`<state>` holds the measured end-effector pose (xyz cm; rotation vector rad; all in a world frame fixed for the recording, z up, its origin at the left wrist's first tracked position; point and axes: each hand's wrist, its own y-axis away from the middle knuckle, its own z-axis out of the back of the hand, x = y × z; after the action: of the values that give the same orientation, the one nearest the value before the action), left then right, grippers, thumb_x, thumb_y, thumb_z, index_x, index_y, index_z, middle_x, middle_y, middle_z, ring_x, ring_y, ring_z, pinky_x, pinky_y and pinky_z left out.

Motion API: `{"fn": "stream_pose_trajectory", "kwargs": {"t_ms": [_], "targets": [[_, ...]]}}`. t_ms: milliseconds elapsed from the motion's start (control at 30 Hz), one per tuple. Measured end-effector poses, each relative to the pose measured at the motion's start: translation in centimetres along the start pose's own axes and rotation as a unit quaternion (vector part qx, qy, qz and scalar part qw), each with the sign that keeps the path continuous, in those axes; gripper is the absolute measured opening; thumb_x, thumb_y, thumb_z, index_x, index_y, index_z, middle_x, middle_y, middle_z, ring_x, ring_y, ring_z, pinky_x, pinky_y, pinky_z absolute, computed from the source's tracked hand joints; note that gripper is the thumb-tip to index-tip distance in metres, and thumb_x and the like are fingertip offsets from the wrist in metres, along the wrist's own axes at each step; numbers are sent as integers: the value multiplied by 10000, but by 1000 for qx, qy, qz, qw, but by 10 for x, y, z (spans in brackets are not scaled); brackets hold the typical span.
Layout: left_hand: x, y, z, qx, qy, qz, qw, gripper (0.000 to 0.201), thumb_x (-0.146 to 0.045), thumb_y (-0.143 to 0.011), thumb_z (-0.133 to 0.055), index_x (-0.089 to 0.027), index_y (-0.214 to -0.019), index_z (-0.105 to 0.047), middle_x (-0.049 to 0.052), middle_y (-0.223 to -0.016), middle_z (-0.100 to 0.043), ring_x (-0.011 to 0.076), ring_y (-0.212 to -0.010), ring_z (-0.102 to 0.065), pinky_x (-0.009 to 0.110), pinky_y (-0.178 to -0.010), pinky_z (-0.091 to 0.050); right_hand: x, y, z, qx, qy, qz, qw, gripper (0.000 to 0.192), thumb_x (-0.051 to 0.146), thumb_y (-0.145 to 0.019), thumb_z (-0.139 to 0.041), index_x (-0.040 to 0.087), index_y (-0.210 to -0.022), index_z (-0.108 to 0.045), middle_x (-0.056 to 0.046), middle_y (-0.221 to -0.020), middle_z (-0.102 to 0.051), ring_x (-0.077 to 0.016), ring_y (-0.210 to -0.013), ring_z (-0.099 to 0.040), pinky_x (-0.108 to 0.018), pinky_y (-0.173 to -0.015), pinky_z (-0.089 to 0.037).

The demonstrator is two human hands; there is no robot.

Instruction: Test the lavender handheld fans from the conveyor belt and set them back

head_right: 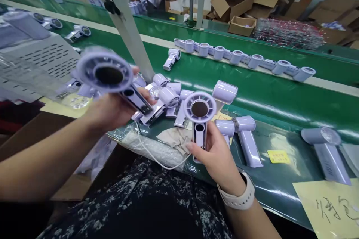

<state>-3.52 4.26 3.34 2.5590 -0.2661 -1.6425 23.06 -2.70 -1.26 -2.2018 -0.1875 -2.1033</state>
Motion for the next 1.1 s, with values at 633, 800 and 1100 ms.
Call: {"fn": "stream_pose_trajectory", "kwargs": {"t_ms": [633, 800, 1100], "targets": [[76, 17, -46, 252, 96, -9, 963, 522, -204, -737, -794, -225, -1145, -468, -21, -928, -612, 133, -706, -644, 293, -625, -542, -16, 9, -3, 8, -135, -48, 990, 428, 398, -903, -770, 297, -1295, -631, -80, -1329, -682, -277, -1191, -658, -436, -1022, -563], [77, 15, -46, 202, 55, -6, 978, 526, -228, -720, -819, -216, -1105, -459, -25, -907, -617, 134, -720, -635, 301, -670, -517, -15, 5, -6, -1, -182, -74, 980, 408, 365, -869, -794, 294, -1243, -650, -76, -1394, -663, -293, -1300, -609, -471, -1114, -507], [77, 16, -41, 209, 30, -11, 977, 485, -312, -779, -811, -220, -1094, -454, -24, -860, -624, 136, -689, -624, 294, -640, -517, -15, 7, -7, 26, -210, -54, 976, 278, 394, -880, -793, 229, -1098, -748, -59, -1011, -732, -161, -768, -651, -246, -653, -579]]}}
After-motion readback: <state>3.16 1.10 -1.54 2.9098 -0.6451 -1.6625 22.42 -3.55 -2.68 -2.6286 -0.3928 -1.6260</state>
